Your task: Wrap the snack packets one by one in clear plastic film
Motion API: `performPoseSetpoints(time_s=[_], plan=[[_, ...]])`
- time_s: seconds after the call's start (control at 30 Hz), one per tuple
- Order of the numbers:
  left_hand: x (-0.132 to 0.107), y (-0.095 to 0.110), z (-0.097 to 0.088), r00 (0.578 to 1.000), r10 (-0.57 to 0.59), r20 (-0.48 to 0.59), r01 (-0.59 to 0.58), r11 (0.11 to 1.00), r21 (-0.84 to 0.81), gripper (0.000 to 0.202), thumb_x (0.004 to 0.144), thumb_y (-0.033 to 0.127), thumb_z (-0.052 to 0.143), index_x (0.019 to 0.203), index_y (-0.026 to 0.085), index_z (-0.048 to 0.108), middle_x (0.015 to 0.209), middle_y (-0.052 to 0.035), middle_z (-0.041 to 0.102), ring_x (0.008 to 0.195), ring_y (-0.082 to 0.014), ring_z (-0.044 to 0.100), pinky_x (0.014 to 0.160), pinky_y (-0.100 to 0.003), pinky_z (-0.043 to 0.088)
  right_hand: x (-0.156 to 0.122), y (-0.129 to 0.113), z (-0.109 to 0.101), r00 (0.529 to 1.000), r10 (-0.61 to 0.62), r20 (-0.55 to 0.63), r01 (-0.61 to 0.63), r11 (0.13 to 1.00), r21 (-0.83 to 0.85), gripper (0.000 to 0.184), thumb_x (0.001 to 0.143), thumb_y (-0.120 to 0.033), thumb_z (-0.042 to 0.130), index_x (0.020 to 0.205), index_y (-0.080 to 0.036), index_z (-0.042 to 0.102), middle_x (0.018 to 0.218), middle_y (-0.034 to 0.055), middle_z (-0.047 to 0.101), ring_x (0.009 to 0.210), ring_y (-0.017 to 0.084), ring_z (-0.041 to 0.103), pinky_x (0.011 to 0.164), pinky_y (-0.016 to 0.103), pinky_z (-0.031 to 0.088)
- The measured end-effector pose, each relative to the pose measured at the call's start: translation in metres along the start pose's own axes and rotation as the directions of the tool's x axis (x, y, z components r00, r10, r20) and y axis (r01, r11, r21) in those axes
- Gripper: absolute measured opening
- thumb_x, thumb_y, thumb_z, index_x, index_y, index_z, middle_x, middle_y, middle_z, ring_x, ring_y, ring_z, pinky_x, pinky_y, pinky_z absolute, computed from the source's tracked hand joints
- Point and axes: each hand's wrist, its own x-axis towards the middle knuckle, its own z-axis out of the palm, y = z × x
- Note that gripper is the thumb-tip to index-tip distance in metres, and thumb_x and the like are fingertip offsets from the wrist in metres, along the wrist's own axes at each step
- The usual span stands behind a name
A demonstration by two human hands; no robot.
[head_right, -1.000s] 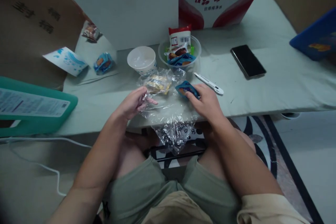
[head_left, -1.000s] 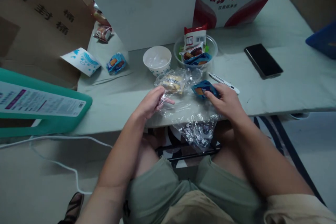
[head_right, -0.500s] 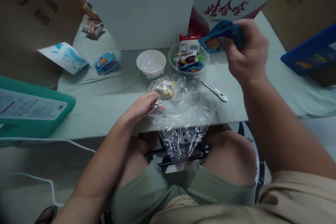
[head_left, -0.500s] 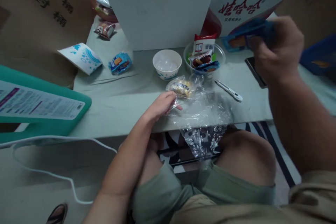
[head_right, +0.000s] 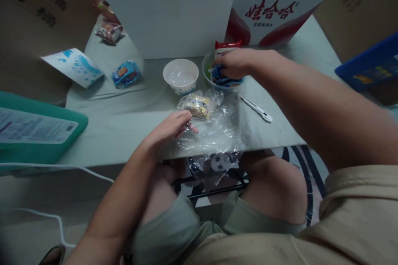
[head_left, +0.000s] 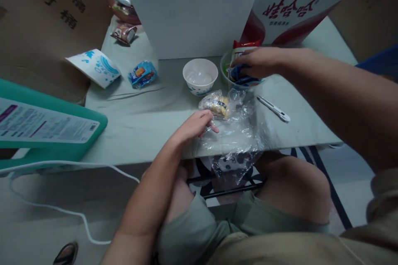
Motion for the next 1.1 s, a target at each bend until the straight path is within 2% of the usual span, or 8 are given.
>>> performPoseSetpoints(time_s=[0.1, 0.17, 0.27, 0.37, 0.5, 0.7, 0.9, 1.1], plan=[[0.000, 0.002, 0.000, 1.000, -0.004, 0.006, 0.004, 1.000, 0.006, 0.024, 0.094, 0.021, 0.044, 0.070, 0.021, 0.039, 0.074, -0.0049, 0.073, 0.038, -0.0043, 0.033, 0.041, -0.023, 0.023, 0.011, -0.012, 0.019, 0.923, -0.016, 0.384, 0.047, 0.996, -0.070, 0.038, 0.095, -0.037, 0.060, 0.103, -0.003, 0.075, 0.124, 0.0105, 0.071, 0.108, 0.013, 0.065, 0.090, 0.031, 0.045], [0.001, 0.001, 0.000, 1.000, -0.004, -0.001, 0.004, 1.000, 0.012, 0.024, 0.094, 0.020, 0.044, 0.070, 0.020, 0.039, 0.073, -0.0046, 0.073, 0.038, -0.0041, 0.033, 0.041, -0.022, 0.024, 0.011, -0.026, 0.019, 0.912, 0.049, 0.408, -0.003, 0.994, -0.111, 0.047, 0.101, -0.040, 0.048, 0.110, -0.002, 0.073, 0.134, 0.0129, 0.066, 0.124, 0.022, 0.060, 0.097, 0.041, 0.043], [0.002, -0.001, 0.001, 1.000, 0.001, -0.024, -0.001, 1.000, -0.007, 0.025, 0.094, 0.022, 0.044, 0.070, 0.020, 0.039, 0.074, -0.0048, 0.074, 0.038, -0.0041, 0.032, 0.040, -0.021, 0.024, -0.006, -0.045, -0.005, 0.976, 0.073, 0.207, -0.070, 0.997, -0.024, 0.057, 0.106, -0.042, 0.031, 0.109, -0.005, 0.073, 0.135, 0.0128, 0.066, 0.131, 0.027, 0.056, 0.099, 0.047, 0.043], [0.001, -0.003, -0.001, 1.000, 0.027, -0.009, -0.027, 0.998, -0.055, 0.027, 0.095, 0.028, 0.047, 0.070, 0.020, 0.038, 0.072, -0.0045, 0.073, 0.038, -0.0039, 0.033, 0.039, -0.020, 0.026, -0.054, -0.059, -0.032, 0.989, 0.069, -0.131, -0.044, 0.983, 0.179, 0.035, 0.100, -0.043, 0.052, 0.114, -0.015, 0.068, 0.126, 0.0108, 0.069, 0.127, 0.025, 0.059, 0.102, 0.044, 0.050], [-0.005, -0.006, -0.006, 0.982, 0.130, 0.136, -0.101, 0.973, -0.206, 0.033, 0.091, 0.039, 0.059, 0.071, 0.019, 0.041, 0.080, -0.0055, 0.075, 0.040, -0.0030, 0.039, 0.039, -0.018, 0.029, -0.146, -0.060, -0.011, 0.800, 0.298, -0.520, -0.017, 0.879, 0.477, 0.033, 0.092, -0.042, 0.059, 0.119, -0.023, 0.061, 0.103, 0.0074, 0.068, 0.098, 0.022, 0.067, 0.092, 0.043, 0.056], [-0.008, -0.012, -0.010, 0.928, 0.373, 0.012, -0.299, 0.764, -0.572, 0.036, 0.080, 0.050, 0.068, 0.076, 0.020, 0.048, 0.094, -0.0051, 0.073, 0.042, -0.0055, 0.047, 0.033, -0.019, 0.026, -0.213, -0.062, 0.064, 0.695, 0.690, -0.202, -0.200, 0.456, 0.867, 0.053, 0.086, -0.057, 0.058, 0.132, -0.032, 0.047, 0.119, 0.0075, 0.062, 0.105, 0.023, 0.068, 0.081, 0.039, 0.059], [-0.010, -0.008, -0.004, 0.823, 0.435, -0.365, -0.568, 0.629, -0.530, 0.042, 0.081, 0.061, 0.067, 0.079, 0.024, 0.047, 0.089, -0.0070, 0.074, 0.061, -0.0168, 0.066, 0.033, -0.019, 0.025, -0.212, -0.089, 0.033, 0.685, 0.580, 0.442, -0.527, -0.025, 0.849, 0.091, 0.086, -0.085, 0.033, 0.156, -0.026, 0.031, 0.062, -0.0015, 0.060, 0.048, 0.017, 0.058, 0.045, 0.028, 0.045], [-0.021, -0.005, 0.019, 0.623, 0.500, -0.602, -0.747, 0.608, -0.268, 0.050, 0.081, 0.072, 0.065, 0.087, 0.027, 0.045, 0.094, -0.0042, 0.078, 0.073, -0.0179, 0.073, 0.036, -0.018, 0.029, -0.227, -0.100, 0.006, 0.769, 0.402, 0.497, -0.489, -0.131, 0.863, 0.113, 0.078, -0.093, 0.034, 0.160, -0.015, 0.032, 0.060, 0.0042, 0.068, 0.051, 0.021, 0.065, 0.047, 0.031, 0.047]])
